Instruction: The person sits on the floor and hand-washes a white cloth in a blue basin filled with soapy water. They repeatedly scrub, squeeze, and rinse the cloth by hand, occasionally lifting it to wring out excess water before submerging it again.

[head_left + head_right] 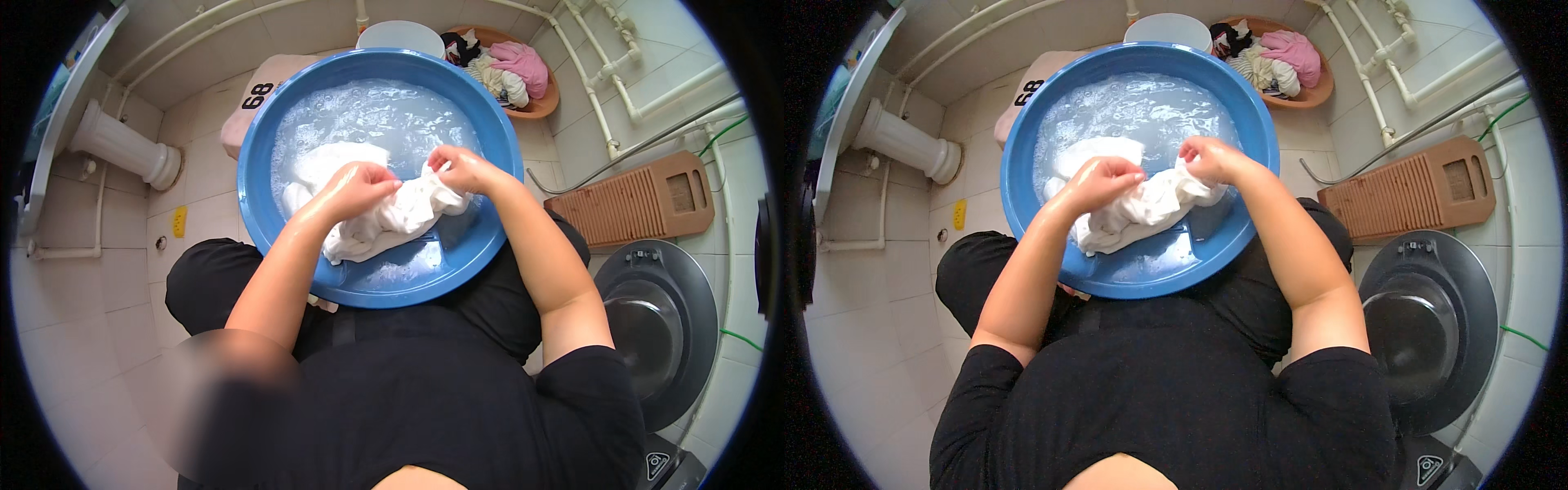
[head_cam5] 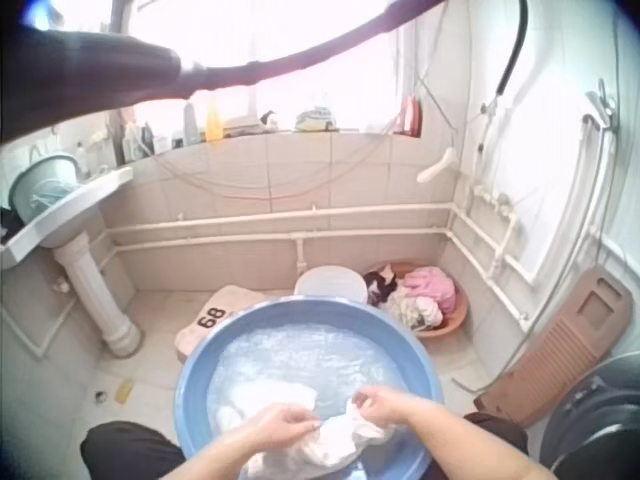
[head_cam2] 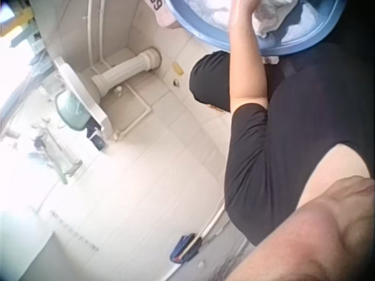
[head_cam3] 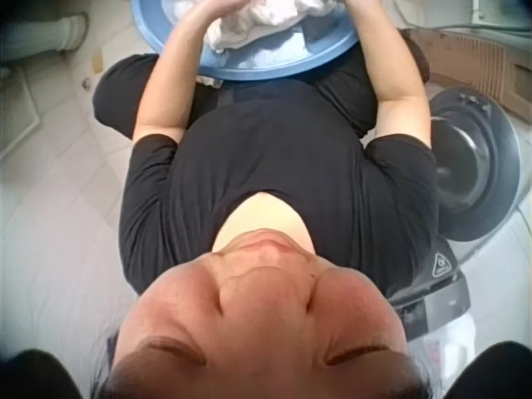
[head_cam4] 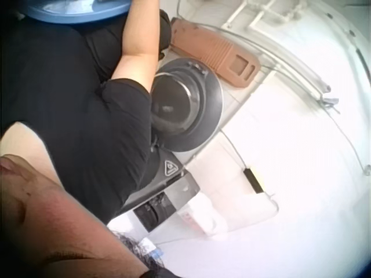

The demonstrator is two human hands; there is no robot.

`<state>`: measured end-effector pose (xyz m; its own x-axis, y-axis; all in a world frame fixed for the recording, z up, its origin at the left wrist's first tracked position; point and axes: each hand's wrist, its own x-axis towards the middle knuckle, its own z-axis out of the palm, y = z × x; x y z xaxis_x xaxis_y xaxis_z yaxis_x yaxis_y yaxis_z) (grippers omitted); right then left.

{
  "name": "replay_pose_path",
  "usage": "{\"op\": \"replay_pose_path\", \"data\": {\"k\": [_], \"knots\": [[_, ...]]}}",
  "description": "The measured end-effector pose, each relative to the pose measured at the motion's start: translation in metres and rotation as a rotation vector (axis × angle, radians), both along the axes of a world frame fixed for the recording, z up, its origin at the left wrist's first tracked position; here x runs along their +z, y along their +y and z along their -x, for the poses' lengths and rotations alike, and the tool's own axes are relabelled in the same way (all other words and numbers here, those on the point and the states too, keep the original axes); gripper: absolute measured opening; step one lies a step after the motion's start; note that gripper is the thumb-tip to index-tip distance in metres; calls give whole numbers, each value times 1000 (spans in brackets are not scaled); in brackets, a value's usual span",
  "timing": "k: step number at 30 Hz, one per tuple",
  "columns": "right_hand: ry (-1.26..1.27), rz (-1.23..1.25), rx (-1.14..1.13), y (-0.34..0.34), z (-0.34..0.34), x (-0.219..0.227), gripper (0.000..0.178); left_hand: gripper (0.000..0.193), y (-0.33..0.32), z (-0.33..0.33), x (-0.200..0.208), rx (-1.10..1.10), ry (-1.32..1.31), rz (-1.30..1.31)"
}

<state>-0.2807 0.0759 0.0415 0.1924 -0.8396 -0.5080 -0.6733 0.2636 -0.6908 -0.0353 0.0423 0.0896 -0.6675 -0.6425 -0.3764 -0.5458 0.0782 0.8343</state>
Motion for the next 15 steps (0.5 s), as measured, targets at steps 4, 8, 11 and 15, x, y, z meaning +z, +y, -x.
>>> {"op": "replay_pose_path", "data": {"k": [4, 8, 11, 15], "knots": [[236, 225, 290, 14, -25, 12, 64, 53, -21, -7, -45, -185, -20, -25], [485, -105, 363, 14, -9, 29, 48, 54, -22, -10, -3, -382, -534, 302], [483, -127, 311, 8, -2, 34, 33, 63, -28, -26, 4, -450, -838, 279], [-159, 754, -128, -12, 30, -2, 28, 40, -46, -46, 8, -331, -514, 56]]}}
